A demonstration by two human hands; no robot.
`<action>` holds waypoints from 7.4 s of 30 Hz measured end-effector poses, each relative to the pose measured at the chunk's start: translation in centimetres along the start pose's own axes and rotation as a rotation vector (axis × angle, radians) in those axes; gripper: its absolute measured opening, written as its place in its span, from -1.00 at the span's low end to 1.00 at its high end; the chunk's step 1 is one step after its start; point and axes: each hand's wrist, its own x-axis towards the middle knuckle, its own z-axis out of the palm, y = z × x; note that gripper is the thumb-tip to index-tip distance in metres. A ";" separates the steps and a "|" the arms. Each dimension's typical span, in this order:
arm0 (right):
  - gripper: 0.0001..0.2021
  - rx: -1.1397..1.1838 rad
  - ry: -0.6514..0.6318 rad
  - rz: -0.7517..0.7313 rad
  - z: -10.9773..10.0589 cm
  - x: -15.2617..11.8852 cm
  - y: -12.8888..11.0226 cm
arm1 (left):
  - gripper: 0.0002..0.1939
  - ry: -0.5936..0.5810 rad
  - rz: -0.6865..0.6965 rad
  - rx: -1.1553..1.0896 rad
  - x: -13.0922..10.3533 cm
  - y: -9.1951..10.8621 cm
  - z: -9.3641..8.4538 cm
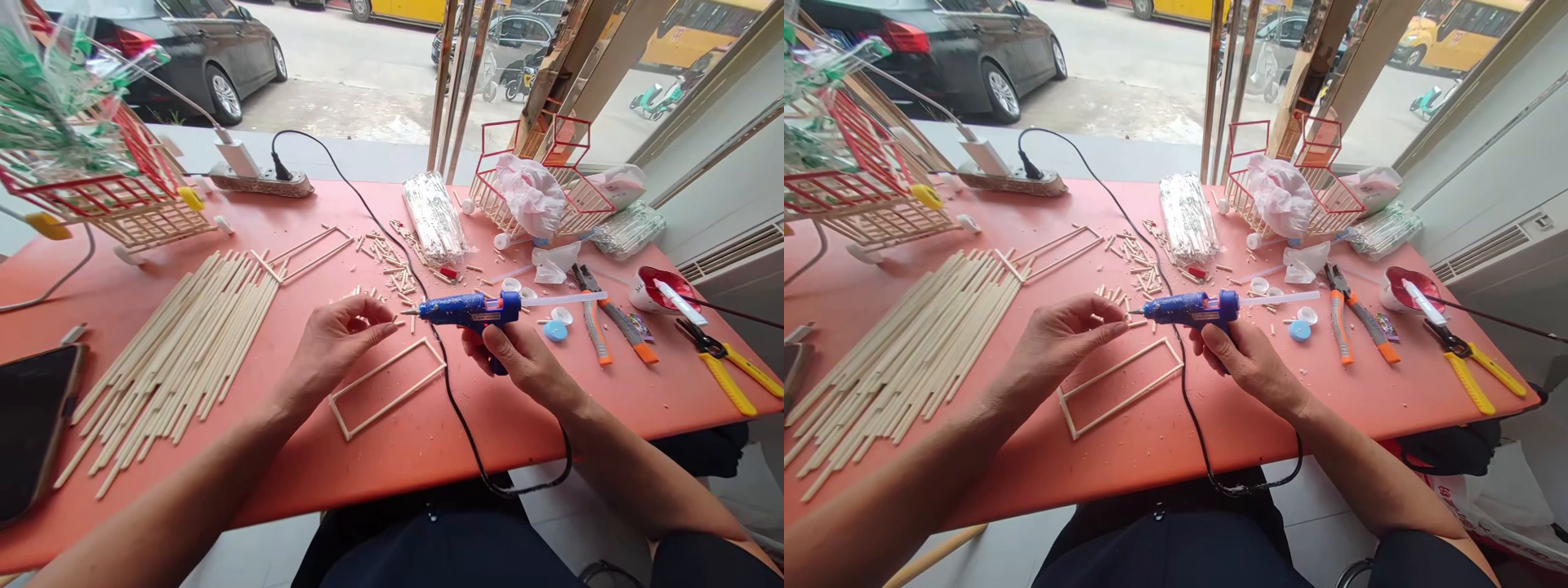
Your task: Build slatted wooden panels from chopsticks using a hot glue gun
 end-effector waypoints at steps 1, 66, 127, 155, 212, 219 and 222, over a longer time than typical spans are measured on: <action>-0.47 -0.001 -0.002 -0.001 0.0 0.0 0.0 | -0.76 0.000 0.004 0.004 0.0 0.1 0.0; -0.42 0.041 -0.009 0.042 0.2 -0.3 0.8 | -0.79 0.002 0.074 0.015 -0.1 -0.6 0.3; -0.47 -0.276 0.092 -0.147 0.0 -0.7 1.5 | -0.62 -0.145 -0.132 -0.317 0.0 -0.9 0.3; -0.66 -0.437 0.299 -0.292 -0.3 -0.7 1.2 | -0.62 -0.062 -0.125 -0.408 0.6 1.8 -0.2; -0.92 -0.787 0.198 -0.637 0.2 -1.9 1.0 | -0.75 0.130 -0.559 -1.046 0.5 3.2 2.4; -0.91 -0.798 0.219 -0.701 0.3 -1.8 0.9 | -0.74 0.122 -0.549 -1.042 0.5 2.7 2.3; -0.86 -0.812 0.225 -0.703 0.3 -1.8 1.0 | -0.73 0.122 -0.547 -1.041 0.5 2.6 2.3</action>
